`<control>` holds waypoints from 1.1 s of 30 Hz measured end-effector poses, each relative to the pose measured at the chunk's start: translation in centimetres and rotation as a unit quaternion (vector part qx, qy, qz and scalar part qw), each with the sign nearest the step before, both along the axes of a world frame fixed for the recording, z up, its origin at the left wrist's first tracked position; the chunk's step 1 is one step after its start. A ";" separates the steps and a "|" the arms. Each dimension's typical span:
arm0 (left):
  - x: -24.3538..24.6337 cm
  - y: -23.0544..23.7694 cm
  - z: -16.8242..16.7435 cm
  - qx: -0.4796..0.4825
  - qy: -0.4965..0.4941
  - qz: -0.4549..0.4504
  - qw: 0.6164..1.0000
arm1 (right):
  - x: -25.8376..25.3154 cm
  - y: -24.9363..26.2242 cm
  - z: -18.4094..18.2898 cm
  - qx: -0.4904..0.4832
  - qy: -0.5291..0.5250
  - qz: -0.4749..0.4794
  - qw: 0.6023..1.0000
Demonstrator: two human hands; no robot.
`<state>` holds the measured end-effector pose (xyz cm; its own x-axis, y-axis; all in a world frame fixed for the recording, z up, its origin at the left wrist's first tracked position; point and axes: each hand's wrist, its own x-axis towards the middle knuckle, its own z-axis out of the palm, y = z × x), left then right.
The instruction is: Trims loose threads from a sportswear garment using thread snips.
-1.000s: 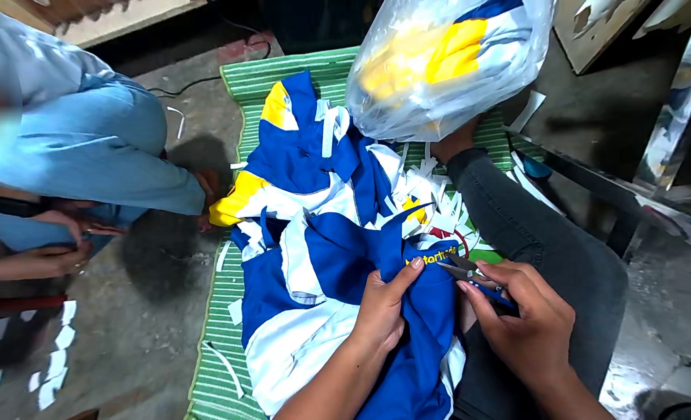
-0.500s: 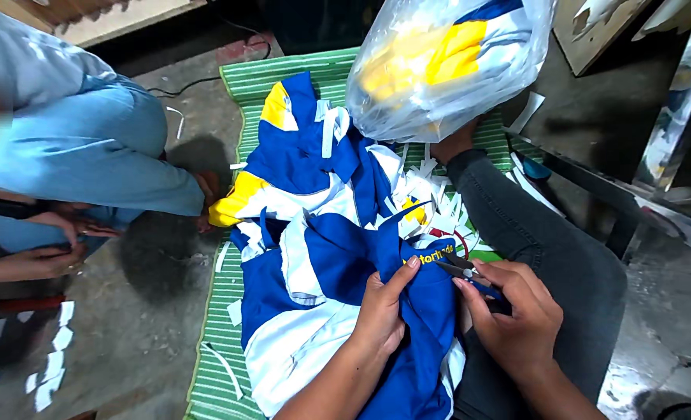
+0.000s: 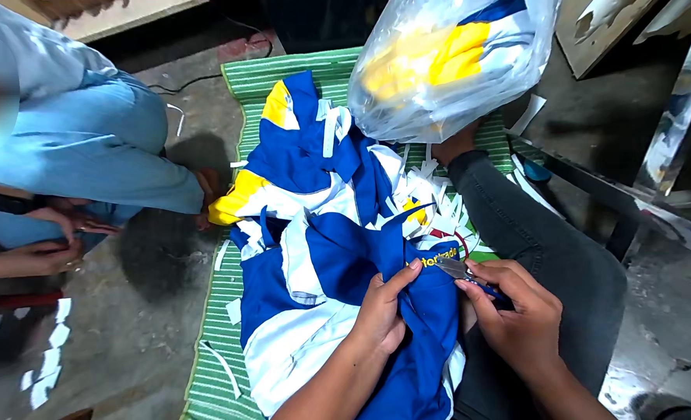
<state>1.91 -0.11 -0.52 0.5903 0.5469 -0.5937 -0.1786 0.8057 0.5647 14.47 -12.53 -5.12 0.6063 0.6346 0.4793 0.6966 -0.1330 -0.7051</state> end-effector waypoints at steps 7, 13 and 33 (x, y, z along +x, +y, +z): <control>0.0 -0.1 -0.3 0.009 0.007 0.015 1.000 | 0.6 0.0 0.0 -0.009 -0.029 0.033 0.999; 0.1 0.0 -0.1 0.012 0.003 0.013 1.000 | 1.7 -0.4 0.9 -0.008 0.039 0.092 0.995; 0.1 0.1 -0.1 -0.013 0.008 0.000 1.000 | 2.9 -0.2 1.9 -0.066 -0.057 0.093 0.992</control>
<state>1.97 -0.05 -0.62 0.5814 0.5313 -0.6162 -0.1698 0.8199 0.5467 17.41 -12.75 -3.22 0.4188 0.7920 0.4441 0.7924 -0.0799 -0.6047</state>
